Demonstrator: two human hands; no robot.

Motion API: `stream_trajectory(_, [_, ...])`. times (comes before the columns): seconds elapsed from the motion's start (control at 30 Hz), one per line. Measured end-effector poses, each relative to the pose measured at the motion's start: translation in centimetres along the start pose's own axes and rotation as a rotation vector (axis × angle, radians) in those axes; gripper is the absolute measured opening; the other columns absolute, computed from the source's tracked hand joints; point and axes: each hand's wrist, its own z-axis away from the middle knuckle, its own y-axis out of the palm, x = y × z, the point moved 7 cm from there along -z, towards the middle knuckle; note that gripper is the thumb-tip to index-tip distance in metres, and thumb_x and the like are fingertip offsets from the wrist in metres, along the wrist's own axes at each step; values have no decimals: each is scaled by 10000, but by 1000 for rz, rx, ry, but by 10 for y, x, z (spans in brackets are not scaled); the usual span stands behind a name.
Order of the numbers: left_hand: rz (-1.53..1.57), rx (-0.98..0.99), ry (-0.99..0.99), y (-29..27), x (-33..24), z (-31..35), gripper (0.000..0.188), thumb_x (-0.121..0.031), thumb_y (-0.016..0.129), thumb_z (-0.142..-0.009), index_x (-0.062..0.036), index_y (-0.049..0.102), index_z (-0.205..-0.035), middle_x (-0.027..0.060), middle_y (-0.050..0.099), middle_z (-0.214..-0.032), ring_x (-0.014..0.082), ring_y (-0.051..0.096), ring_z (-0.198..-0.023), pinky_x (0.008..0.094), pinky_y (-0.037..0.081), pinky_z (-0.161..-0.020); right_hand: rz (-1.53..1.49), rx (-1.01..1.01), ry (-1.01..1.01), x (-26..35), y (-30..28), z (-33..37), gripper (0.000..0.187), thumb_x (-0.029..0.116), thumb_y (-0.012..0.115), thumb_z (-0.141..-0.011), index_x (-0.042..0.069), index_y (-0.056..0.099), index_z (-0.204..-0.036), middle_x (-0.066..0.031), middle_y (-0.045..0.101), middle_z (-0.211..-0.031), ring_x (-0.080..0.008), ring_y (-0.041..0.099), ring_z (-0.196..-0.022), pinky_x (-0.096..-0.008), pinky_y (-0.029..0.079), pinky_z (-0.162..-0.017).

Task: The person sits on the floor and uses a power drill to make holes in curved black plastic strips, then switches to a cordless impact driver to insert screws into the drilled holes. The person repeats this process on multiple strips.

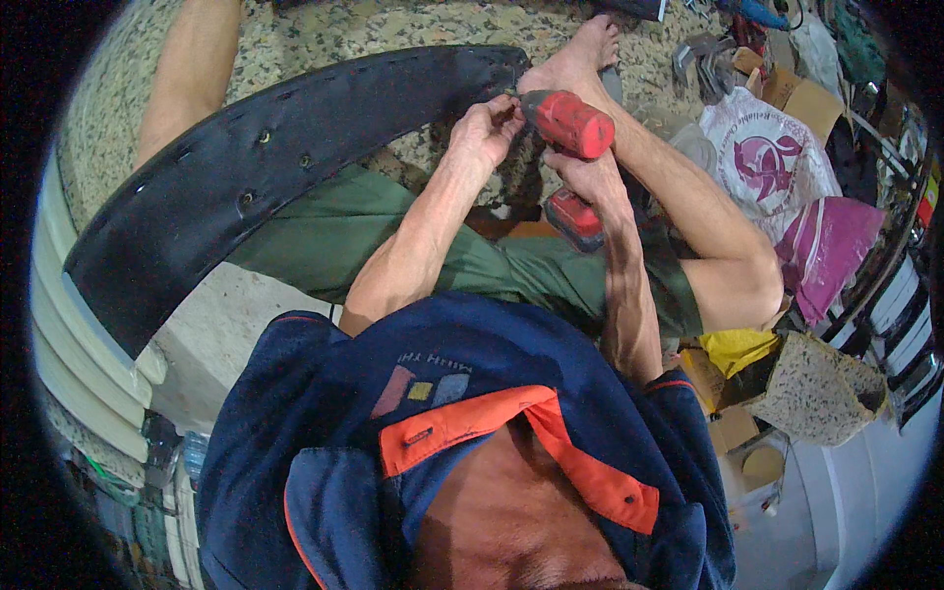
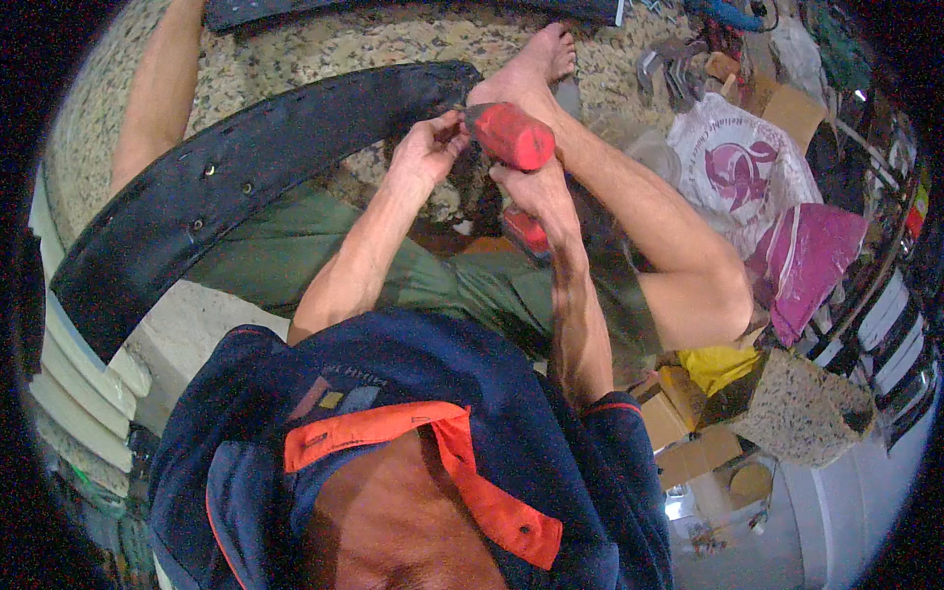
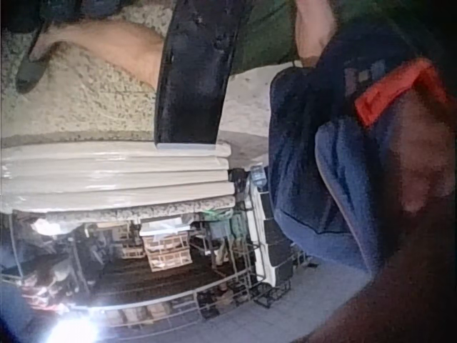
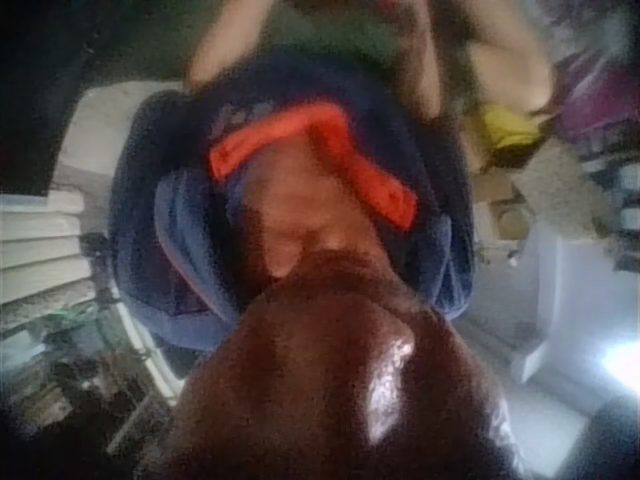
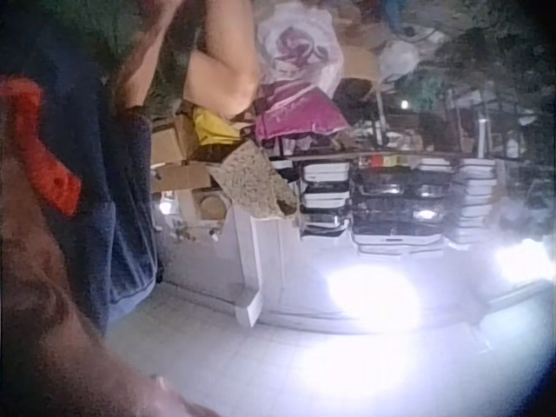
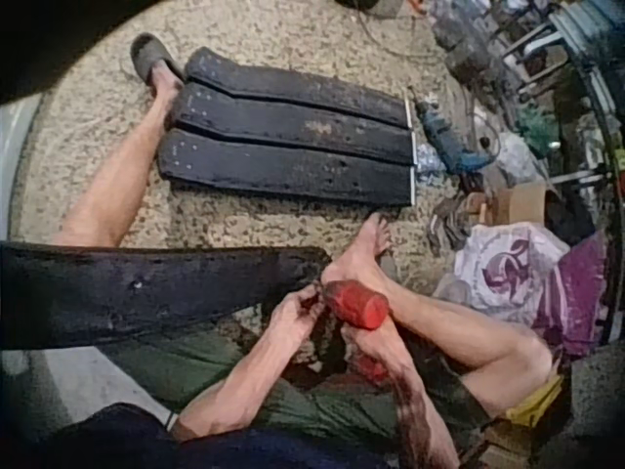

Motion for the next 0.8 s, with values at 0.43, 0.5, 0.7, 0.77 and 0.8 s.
stream_trajectory(0.43, [-14,6,5,-1,-5,-1,176,-17,502,-985,80,587,-1103,173,598,-1000,278,619,-850,399,599,-715,-10,-22,9,1,9,-13,556,95,729,-748,100,637,-1297,-139,711,-1171,-267,654,-1160,-386,501,-1006])
stream_trajectory(0.5, [-121,9,4,-4,-6,-2,225,-29,481,-978,75,592,-1143,174,603,-1059,297,624,-920,430,593,-794,-26,-9,10,0,11,-16,559,96,728,-744,101,637,-1295,-142,708,-1180,-279,648,-1171,-393,497,-1014])
stream_trajectory(0.7, [-226,40,-12,-8,-4,-11,206,-63,483,-975,36,601,-1111,163,632,-1023,304,641,-869,454,576,-768,124,13,3,-2,18,-27,550,97,728,-729,81,638,-1271,-154,703,-1174,-295,649,-1156,-401,500,-1002])
stream_trajectory(0.77, [-228,53,-28,-8,-2,-14,182,-85,468,-992,8,597,-1082,153,633,-950,301,641,-799,443,568,-701,118,14,33,-6,20,-28,544,98,734,-724,75,640,-1259,-160,702,-1166,-305,649,-1148,-404,503,-993])
stream_trajectory(0.8, [-231,52,-35,-8,-2,-16,183,-92,460,-998,5,594,-1075,154,631,-940,299,642,-787,441,567,-695,112,5,-12,-3,20,-28,542,95,737,-723,72,641,-1256,-155,703,-1162,-299,649,-1147,-405,504,-990])
